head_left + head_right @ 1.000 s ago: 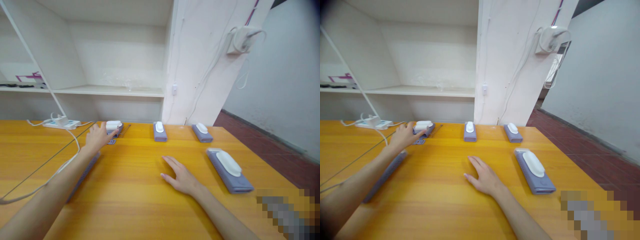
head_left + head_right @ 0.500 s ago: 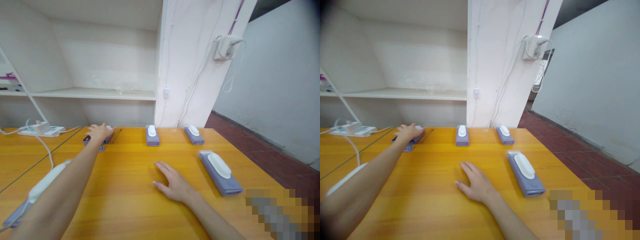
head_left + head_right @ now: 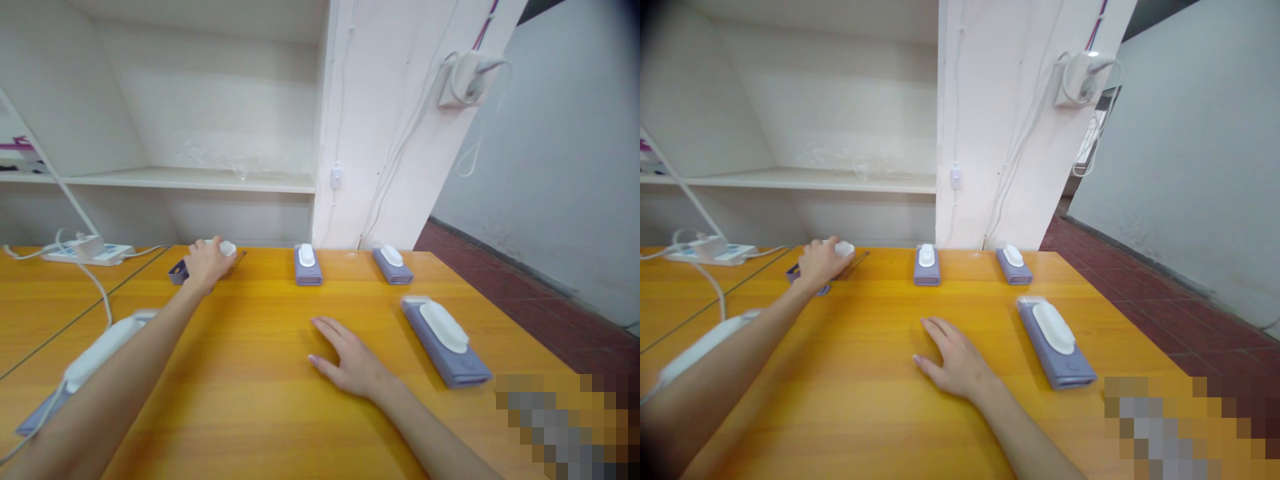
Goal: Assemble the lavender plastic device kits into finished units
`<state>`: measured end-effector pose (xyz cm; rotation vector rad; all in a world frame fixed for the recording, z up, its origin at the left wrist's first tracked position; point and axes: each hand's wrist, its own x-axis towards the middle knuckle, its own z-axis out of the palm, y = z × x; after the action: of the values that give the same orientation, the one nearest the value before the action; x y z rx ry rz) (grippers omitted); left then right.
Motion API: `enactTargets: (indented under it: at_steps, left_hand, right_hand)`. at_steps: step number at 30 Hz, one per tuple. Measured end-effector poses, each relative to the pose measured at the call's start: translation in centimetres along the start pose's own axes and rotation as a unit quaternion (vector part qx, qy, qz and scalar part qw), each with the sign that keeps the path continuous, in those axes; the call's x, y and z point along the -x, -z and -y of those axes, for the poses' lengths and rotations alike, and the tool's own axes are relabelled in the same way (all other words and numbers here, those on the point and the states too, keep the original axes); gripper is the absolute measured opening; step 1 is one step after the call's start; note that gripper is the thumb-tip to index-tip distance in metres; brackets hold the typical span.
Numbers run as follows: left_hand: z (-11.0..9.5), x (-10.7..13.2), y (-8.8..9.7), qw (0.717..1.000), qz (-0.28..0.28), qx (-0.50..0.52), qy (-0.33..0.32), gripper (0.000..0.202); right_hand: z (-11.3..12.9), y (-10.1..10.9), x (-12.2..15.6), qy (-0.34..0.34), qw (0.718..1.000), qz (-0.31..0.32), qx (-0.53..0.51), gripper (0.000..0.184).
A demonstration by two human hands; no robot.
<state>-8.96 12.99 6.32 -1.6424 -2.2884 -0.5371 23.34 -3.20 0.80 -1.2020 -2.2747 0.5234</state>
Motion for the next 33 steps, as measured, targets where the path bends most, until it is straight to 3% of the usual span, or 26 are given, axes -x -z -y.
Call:
enactTargets:
  at_steps: [4,8,11,14,17,19,23,28,33]
  left_hand:
    - [-2.4,5.3,1.3,0.992,0.044,0.040,-0.114,0.053]
    - [-4.0,10.2,1.4,0.972,0.099,0.095,-0.190,0.045]
    - [-4.4,12.1,0.9,0.962,0.105,0.113,-0.227,0.042]
    - [-4.4,12.6,0.6,0.956,0.126,0.114,-0.241,0.045]
    - [-4.1,11.5,0.5,0.954,0.131,0.124,-0.240,0.057]
    - [-3.6,9.8,0.4,0.963,0.105,0.127,-0.213,0.060]
    - [-1.0,5.0,-0.4,0.994,0.023,0.060,-0.090,0.053]
    - [3.3,0.5,-2.2,0.996,0.076,-0.035,0.020,0.056]
    - [4.6,-0.7,-2.5,0.992,0.110,-0.051,0.019,0.062]
  right_hand:
    - [0.1,-0.1,0.0,0.001,1.000,-0.005,-0.002,0.059]
    - [0.3,-0.1,0.0,0.006,1.000,-0.007,-0.003,0.058]
    - [0.3,-0.1,0.0,0.008,1.000,-0.006,-0.002,0.058]
    - [0.2,-0.1,0.1,0.007,1.000,-0.003,0.004,0.058]
    - [0.2,-0.1,0.0,0.005,1.000,-0.002,0.005,0.058]
    - [0.2,-0.1,0.0,0.005,1.000,0.000,0.002,0.058]
    - [0.3,0.0,0.0,0.003,1.000,0.001,-0.002,0.057]
    - [0.3,0.1,0.0,-0.002,1.000,0.001,0.001,0.058]
    - [0.2,0.0,0.0,-0.003,1.000,0.001,-0.004,0.058]
